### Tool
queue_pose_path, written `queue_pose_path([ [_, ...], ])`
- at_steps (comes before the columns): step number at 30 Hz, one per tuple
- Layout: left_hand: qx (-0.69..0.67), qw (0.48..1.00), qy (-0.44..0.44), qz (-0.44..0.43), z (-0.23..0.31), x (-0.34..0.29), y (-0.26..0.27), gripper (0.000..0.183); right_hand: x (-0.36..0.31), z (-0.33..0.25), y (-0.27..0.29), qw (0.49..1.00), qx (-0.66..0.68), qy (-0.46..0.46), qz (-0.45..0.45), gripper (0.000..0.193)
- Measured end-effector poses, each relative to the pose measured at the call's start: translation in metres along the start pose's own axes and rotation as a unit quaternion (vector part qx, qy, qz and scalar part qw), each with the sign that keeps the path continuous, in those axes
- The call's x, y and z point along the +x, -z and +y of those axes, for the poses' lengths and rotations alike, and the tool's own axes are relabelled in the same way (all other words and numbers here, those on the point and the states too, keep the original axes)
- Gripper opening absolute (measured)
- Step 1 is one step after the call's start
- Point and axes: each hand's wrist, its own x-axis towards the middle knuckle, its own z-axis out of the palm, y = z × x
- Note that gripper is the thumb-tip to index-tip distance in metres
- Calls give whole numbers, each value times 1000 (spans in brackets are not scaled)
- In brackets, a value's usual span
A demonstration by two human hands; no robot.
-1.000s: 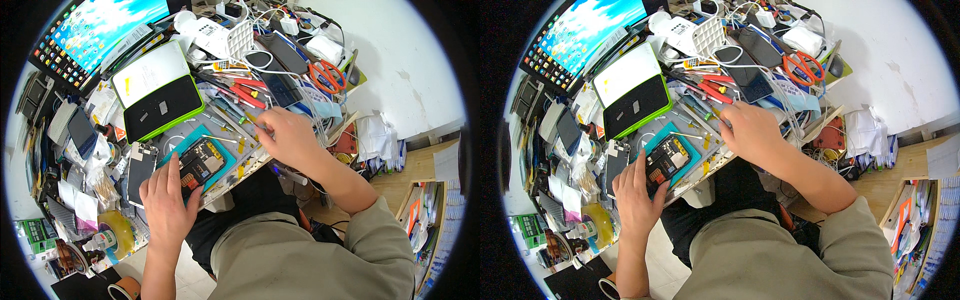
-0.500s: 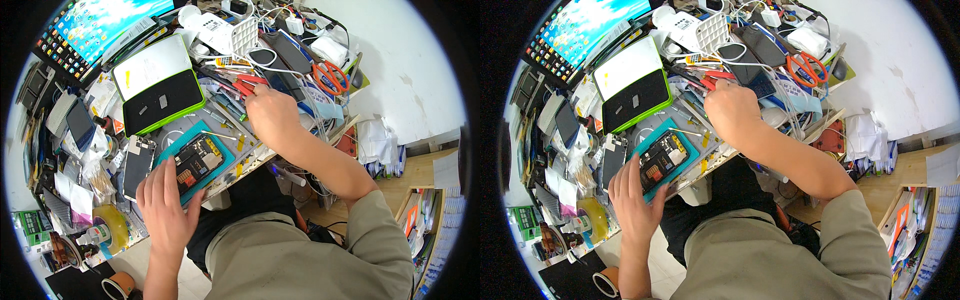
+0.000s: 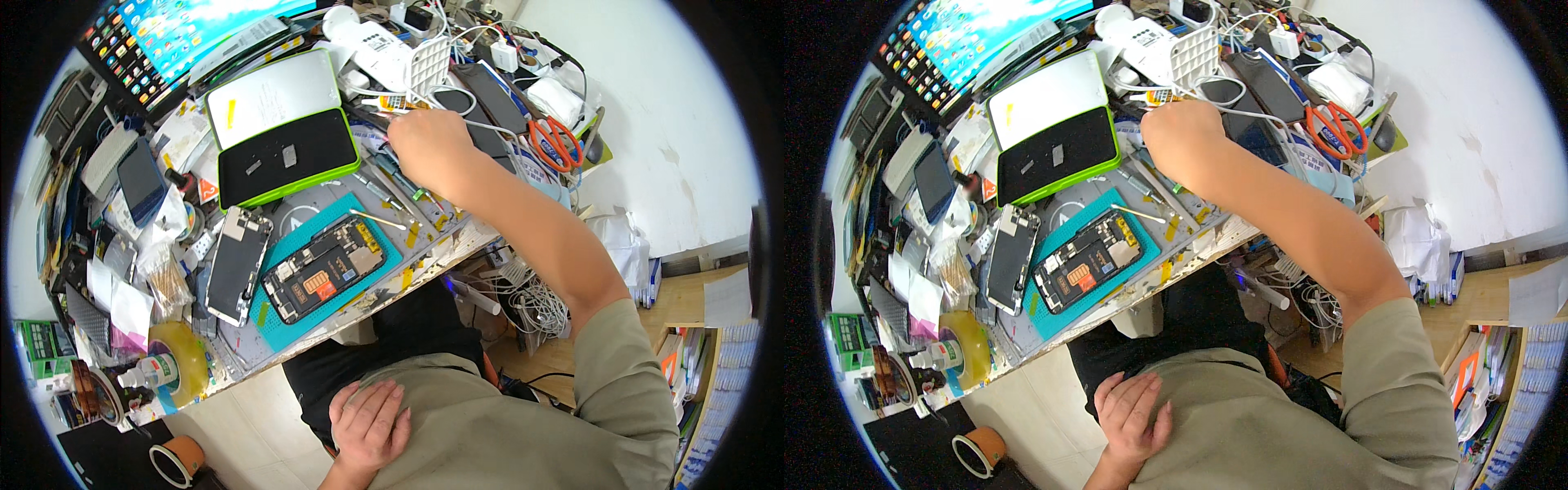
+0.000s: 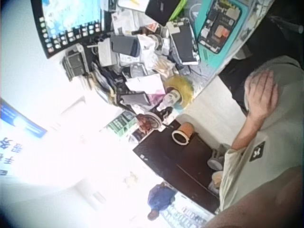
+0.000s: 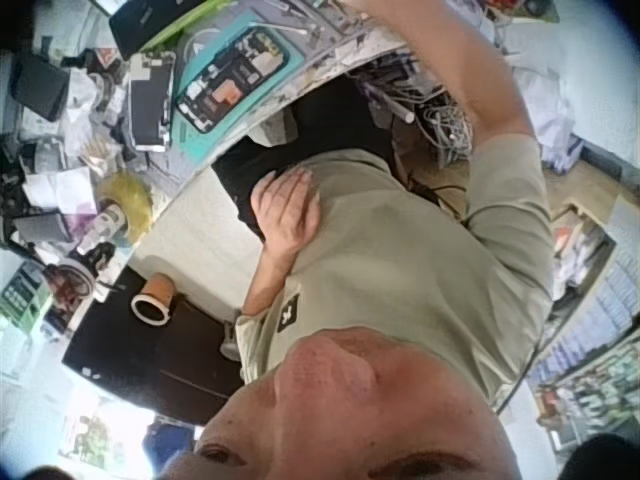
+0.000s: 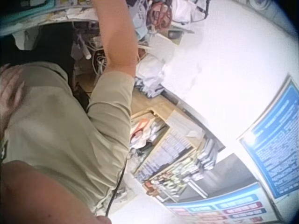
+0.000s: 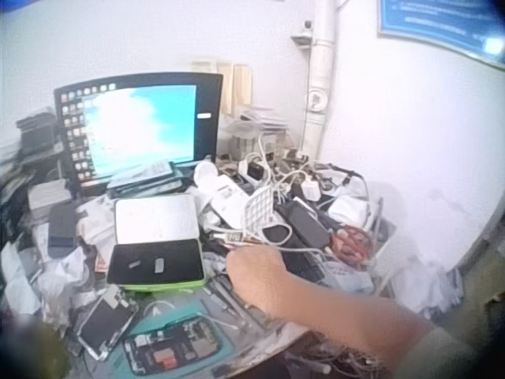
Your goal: The person works on a disassembled mobile phone at a cluttered electronics repair bench. They apply adhesive tape to the phone's frame, use scissors to trim the tape, and then clean the internal components with a cotton swab and a small brush. The person handles the phone, tape, scissors, cotton swab, and brush throughout the task.
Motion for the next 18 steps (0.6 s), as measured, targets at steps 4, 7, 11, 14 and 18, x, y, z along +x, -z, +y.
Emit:
queue_pose_path([
  [4, -8, 999, 25, 31, -4, -17, 3, 39, 11, 1, 10, 998, 24, -44, -40, 16],
  [7, -24, 998, 49, 45, -8, -23, 3, 38, 14, 26, 13, 988, 127, -87, -15, 23],
  [11, -66, 994, 65, 65, -13, -15, 6, 37, 2, 55, 9, 921, 365, -84, 105, 24],
  [14, -175, 970, 135, 101, -12, -3, 8, 33, -24, 48, 15, 766, 616, -75, 167, 26],
  [18, -309, 912, 237, 131, -10, 31, 13, 33, -50, 41, 5, 742, 616, -11, 266, 24],
])
